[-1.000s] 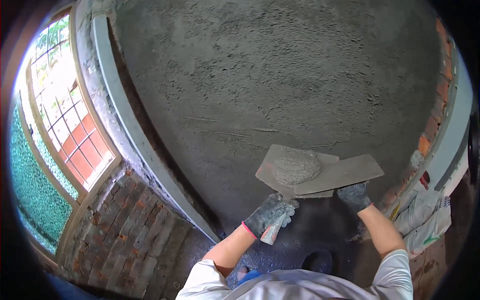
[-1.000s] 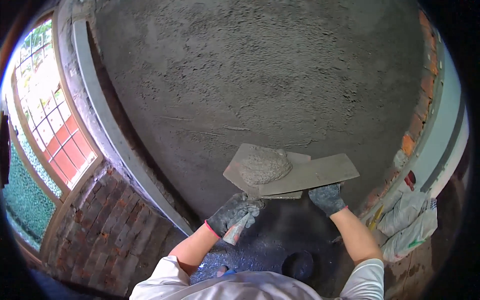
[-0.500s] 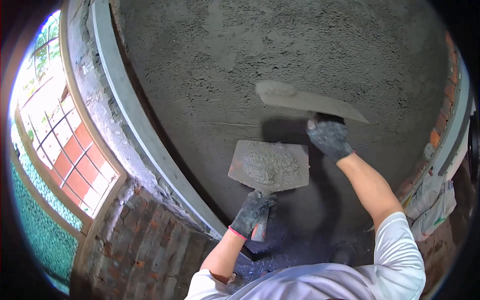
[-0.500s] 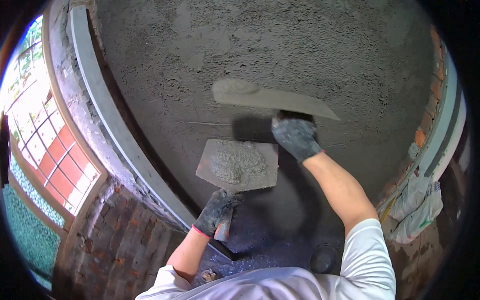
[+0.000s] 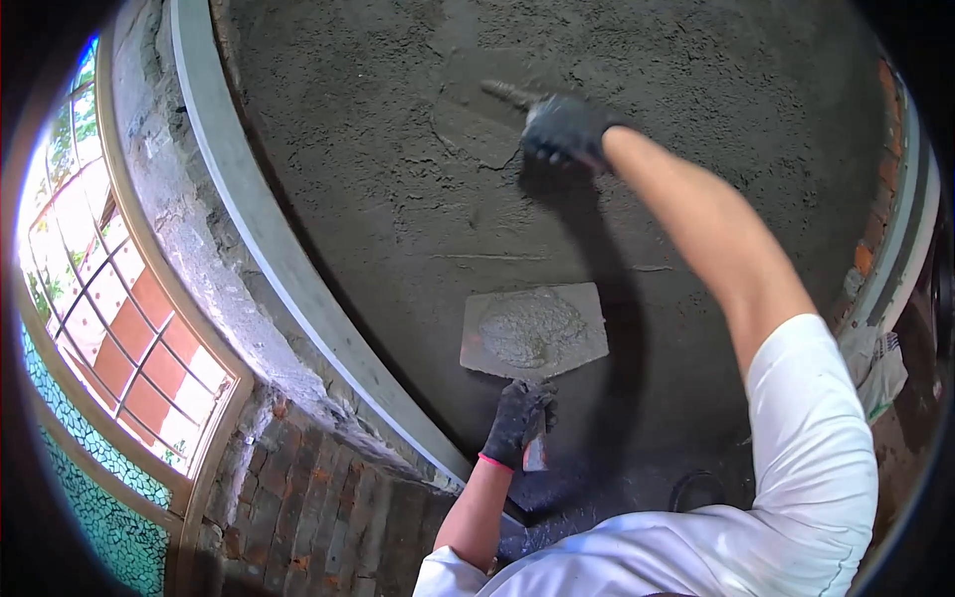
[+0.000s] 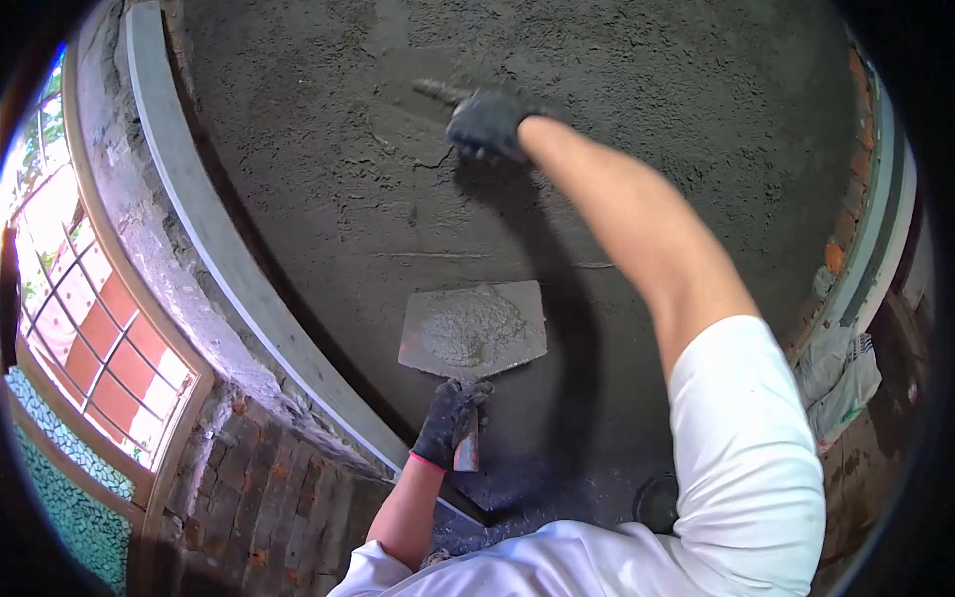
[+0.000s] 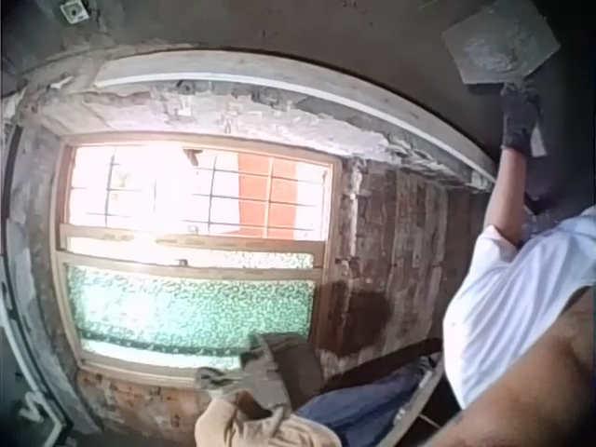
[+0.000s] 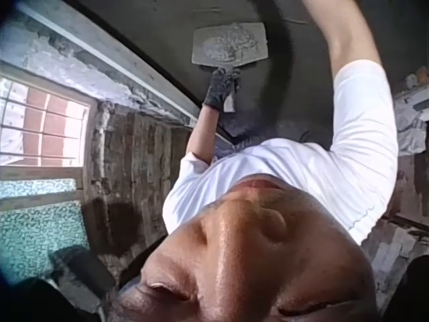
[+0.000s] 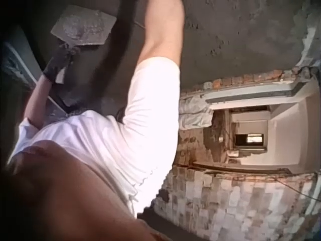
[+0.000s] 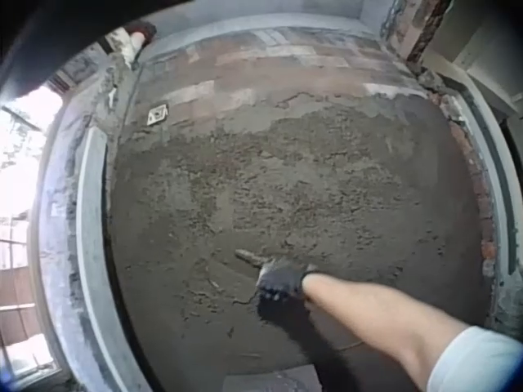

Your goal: Applying and smoothing plaster on a brick wall using a trowel and hawk.

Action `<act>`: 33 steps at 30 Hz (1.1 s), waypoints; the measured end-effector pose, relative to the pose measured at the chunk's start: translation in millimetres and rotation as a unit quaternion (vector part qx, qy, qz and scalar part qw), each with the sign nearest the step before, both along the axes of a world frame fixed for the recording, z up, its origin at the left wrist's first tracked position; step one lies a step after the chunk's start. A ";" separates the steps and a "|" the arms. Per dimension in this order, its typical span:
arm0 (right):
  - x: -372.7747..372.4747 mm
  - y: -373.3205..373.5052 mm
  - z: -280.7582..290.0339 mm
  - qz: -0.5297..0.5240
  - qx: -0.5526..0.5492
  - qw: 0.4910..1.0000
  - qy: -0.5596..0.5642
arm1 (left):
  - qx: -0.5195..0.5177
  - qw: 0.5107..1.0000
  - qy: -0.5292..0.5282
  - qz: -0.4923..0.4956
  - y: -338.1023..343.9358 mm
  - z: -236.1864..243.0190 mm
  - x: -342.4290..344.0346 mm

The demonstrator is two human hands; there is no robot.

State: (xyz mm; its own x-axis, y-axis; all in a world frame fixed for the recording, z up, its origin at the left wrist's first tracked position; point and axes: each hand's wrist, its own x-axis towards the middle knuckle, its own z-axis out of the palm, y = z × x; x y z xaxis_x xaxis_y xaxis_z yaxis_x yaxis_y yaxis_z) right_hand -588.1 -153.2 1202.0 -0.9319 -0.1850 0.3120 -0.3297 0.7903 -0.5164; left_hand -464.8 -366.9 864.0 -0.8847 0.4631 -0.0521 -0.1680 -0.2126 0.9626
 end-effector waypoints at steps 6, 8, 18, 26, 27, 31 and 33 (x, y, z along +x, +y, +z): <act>39.2 60.6 18.0 -0.079 0.077 0.988 0.106 | -0.006 0.999 -0.047 -0.005 -37.5 -22.8 -6.6; 31.3 52.3 10.4 -0.155 0.574 0.750 0.291 | 0.024 0.995 -0.097 -0.012 -43.5 -30.5 -6.6; -62.2 -66.4 84.8 -0.040 0.513 0.853 0.086 | 0.112 0.981 -0.137 -0.081 -16.4 -44.0 -15.6; 17.2 21.3 90.7 -0.204 0.158 0.963 0.077 | 0.137 0.972 -0.187 -0.021 -58.0 -53.0 -9.0; 25.5 27.1 66.0 -0.106 0.133 0.977 0.126 | 0.147 0.964 -0.216 -0.042 -65.1 -54.3 -10.3; -1.5 14.5 -44.9 -0.022 0.354 0.869 0.344 | 0.080 0.987 -0.140 -0.025 -60.2 -55.1 -10.6; -38.5 -1.1 -74.7 -0.076 0.336 0.855 0.387 | 0.066 0.992 -0.110 -0.015 -40.7 -50.9 -9.8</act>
